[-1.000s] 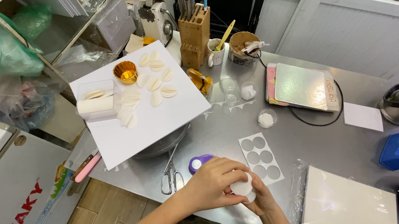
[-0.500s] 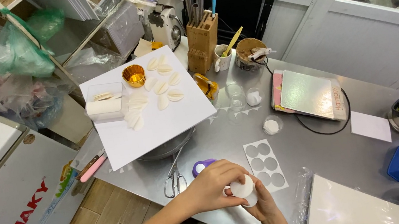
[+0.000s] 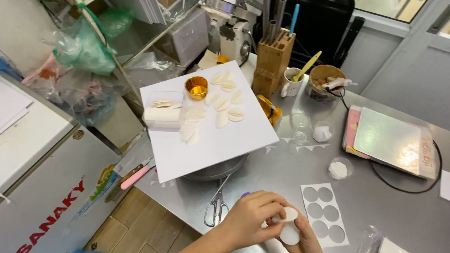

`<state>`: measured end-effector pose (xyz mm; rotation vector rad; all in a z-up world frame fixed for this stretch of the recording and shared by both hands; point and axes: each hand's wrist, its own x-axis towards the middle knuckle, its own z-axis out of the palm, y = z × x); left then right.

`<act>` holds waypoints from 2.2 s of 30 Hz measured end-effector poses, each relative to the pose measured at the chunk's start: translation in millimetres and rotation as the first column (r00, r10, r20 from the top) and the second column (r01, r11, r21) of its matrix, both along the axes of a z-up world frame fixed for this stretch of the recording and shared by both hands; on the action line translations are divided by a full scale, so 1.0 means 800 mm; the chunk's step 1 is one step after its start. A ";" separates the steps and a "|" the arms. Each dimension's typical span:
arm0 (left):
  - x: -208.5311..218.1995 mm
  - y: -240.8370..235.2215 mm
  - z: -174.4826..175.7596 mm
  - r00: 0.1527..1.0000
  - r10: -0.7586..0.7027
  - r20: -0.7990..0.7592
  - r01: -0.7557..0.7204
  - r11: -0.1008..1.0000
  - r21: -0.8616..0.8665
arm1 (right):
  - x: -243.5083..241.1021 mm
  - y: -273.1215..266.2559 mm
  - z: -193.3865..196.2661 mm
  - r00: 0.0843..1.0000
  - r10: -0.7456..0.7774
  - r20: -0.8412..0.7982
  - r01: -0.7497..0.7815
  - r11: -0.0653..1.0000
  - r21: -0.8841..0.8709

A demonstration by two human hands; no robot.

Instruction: Cutting out and punching circular paper shapes, then assembling and packaging them.

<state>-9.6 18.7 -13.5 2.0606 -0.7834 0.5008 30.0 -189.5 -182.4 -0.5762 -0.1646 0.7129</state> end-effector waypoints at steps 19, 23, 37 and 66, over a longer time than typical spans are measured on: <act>0.100 0.088 -0.023 0.754 0.644 0.128 -0.646 0.694 0.318 | -0.013 0.022 0.147 0.848 -0.320 -0.423 0.398 0.911 0.110; 0.042 -0.002 0.010 0.982 0.185 0.039 -0.188 0.977 0.099 | -0.013 0.024 0.161 0.878 -0.371 -0.303 0.409 0.910 0.072; 0.020 -0.067 0.001 0.995 0.026 -0.097 -0.030 0.999 -0.037 | -0.014 0.021 0.162 0.896 -0.410 -0.172 0.430 0.897 0.102; 0.019 -0.080 -0.019 0.873 -0.006 -0.487 -0.130 0.961 -0.245 | -0.015 0.013 0.124 0.816 -0.526 0.239 0.512 0.850 0.121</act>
